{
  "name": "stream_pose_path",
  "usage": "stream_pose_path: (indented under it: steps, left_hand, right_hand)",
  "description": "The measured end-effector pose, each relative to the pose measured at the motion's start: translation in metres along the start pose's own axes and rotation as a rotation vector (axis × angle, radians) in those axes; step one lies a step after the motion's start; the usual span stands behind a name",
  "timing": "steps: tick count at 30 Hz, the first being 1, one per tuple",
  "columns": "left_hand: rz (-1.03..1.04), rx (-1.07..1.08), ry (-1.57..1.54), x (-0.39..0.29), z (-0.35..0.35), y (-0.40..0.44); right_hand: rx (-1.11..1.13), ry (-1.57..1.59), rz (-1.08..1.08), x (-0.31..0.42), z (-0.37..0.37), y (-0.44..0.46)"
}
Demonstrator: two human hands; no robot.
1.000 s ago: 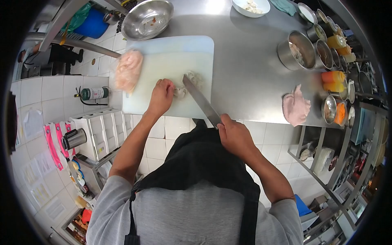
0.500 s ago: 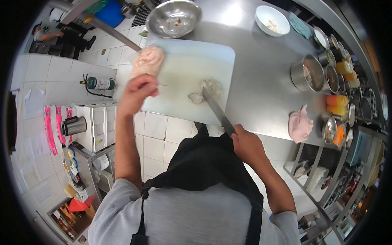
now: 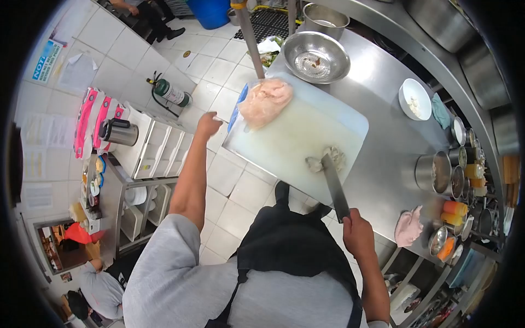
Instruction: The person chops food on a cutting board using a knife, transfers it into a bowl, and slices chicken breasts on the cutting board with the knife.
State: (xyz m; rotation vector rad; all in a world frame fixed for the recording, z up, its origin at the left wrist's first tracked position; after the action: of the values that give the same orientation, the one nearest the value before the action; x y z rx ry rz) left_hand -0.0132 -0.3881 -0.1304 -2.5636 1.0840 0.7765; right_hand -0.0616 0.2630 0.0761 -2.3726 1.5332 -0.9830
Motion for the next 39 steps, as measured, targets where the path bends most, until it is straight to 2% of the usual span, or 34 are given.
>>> stream_pose_path:
  steps: [1,4,7,9,11,14,17,19,25,29,31,39]
  left_hand:
    - [-0.065,-0.087,-0.04,-0.032,-0.015,-0.035]
    - [-0.002,-0.264,-0.306,-0.116,-0.051,-0.084]
    - [0.165,0.068,-0.438,-0.21,-0.03,-0.15]
    - [0.372,0.358,-0.518,-0.263,-0.001,-0.195]
    - [0.597,0.35,-0.426,-0.294,0.022,-0.227]
    - [0.774,0.341,-0.327,-0.308,0.058,-0.237]
    - [0.604,0.303,-0.228,-0.315,0.074,-0.233]
    - [0.656,0.284,-0.191,-0.328,0.069,-0.239]
    - [0.722,0.223,-0.221,-0.329,0.051,-0.25]
    - [0.725,0.232,-0.253,-0.342,0.052,-0.243]
    - [0.767,0.287,-0.158,-0.342,0.061,-0.238]
    - [0.813,0.267,-0.114,-0.337,0.068,-0.239]
  right_hand:
    - [0.0,-0.021,0.016,-0.001,-0.002,0.0]
    - [0.057,0.091,0.029,0.004,-0.004,-0.006]
    - [0.231,0.199,0.128,0.008,-0.007,-0.011]
    - [0.254,0.197,0.127,0.003,-0.01,-0.013]
    - [0.22,0.156,0.098,0.0,-0.011,-0.011]
    - [0.091,0.072,0.056,-0.003,-0.01,-0.005]
    - [0.001,0.081,0.058,0.003,-0.009,0.001]
    - [-0.039,0.115,0.059,0.01,-0.008,0.003]
    - [-0.109,0.087,-0.122,0.015,0.002,0.016]
    - [-0.034,-0.074,-0.174,0.009,0.007,0.028]
    - [-0.023,-0.124,-0.182,0.013,-0.001,0.026]
    - [0.038,-0.107,-0.223,0.01,0.02,0.032]
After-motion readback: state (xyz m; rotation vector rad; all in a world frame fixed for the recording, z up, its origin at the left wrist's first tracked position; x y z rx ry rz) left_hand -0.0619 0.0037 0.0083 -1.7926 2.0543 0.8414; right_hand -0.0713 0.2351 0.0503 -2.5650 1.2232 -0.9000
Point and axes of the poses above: each hand's wrist, its own y-axis towards the middle knuckle, its own z-axis out of the palm, x = y × z, the point moved 6 cm from there along y, towards the middle knuckle, and after that the axes turned 1 degree about z, right-handed, at the moved point
